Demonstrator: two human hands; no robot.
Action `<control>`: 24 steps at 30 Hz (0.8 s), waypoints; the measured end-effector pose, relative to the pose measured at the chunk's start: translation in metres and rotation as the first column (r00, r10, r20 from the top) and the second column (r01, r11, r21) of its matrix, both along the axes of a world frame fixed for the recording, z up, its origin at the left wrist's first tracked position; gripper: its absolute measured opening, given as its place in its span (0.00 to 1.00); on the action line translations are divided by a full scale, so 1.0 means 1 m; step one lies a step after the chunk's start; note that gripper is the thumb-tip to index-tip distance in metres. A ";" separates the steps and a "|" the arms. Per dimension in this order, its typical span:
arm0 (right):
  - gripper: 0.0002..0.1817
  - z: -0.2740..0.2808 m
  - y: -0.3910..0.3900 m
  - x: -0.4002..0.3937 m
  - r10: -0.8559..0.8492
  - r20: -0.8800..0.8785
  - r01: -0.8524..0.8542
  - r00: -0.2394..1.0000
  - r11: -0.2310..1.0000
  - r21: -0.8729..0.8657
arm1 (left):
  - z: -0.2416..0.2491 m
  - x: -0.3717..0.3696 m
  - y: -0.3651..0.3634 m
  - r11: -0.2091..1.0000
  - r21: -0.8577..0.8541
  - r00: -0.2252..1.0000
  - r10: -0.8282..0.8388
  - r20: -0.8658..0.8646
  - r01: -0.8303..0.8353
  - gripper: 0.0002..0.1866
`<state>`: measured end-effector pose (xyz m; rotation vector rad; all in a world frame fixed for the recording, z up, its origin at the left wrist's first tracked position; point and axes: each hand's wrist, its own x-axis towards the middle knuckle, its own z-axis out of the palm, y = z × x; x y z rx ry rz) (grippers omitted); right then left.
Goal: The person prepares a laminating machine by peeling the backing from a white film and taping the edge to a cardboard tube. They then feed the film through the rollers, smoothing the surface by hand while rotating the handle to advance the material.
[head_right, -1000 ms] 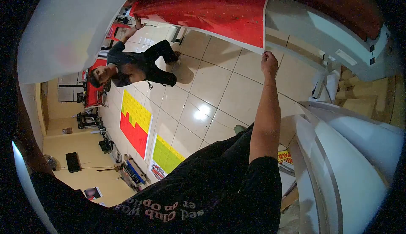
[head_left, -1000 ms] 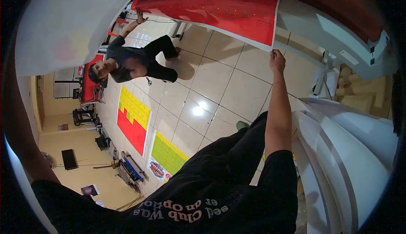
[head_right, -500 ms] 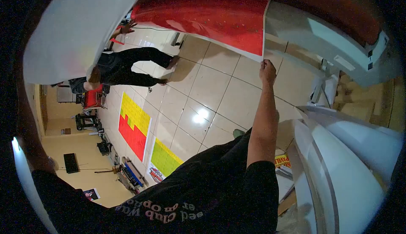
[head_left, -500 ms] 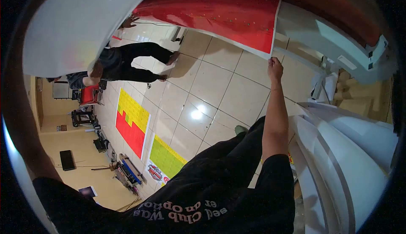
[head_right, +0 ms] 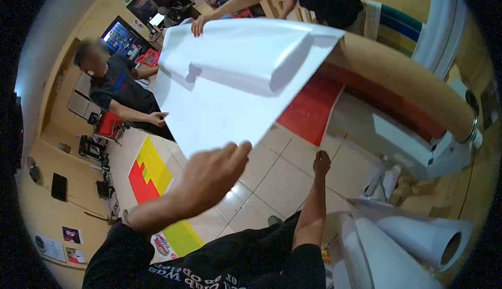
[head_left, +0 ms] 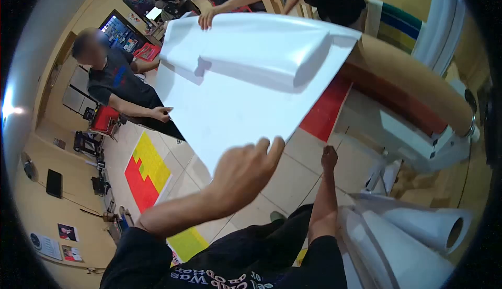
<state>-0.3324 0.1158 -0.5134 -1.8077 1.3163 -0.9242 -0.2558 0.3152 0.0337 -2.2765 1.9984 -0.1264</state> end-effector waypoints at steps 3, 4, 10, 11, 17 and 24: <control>0.11 0.022 0.000 -0.003 0.050 -0.047 -0.047 0.998 0.997 0.057 | -0.038 -0.002 0.005 0.997 0.032 0.975 0.074 -0.208 -0.069 0.15; 0.11 0.018 -0.001 -0.003 0.058 -0.041 -0.055 0.998 0.997 0.052 | -0.043 -0.004 0.005 0.987 0.143 0.953 0.112 -0.281 -0.074 0.20; 0.11 0.011 -0.004 -0.002 0.132 -0.178 -0.137 0.975 0.990 -0.016 | -0.083 -0.005 0.025 0.857 0.460 0.921 -0.040 -0.388 0.231 0.29; 0.11 0.007 -0.005 -0.003 0.157 -0.215 -0.181 0.964 0.979 -0.099 | -0.091 -0.005 0.028 0.794 0.541 0.924 -0.066 -0.377 0.277 0.29; 0.10 0.023 -0.012 -0.010 0.277 -0.394 -0.247 0.876 0.961 0.125 | -0.131 -0.008 0.056 0.731 0.613 0.863 0.067 -0.500 0.299 0.25; 0.13 0.075 -0.030 -0.017 0.512 -0.489 -0.411 0.706 0.859 0.306 | -0.153 0.022 0.080 0.806 0.592 0.782 0.383 -0.491 -0.023 0.31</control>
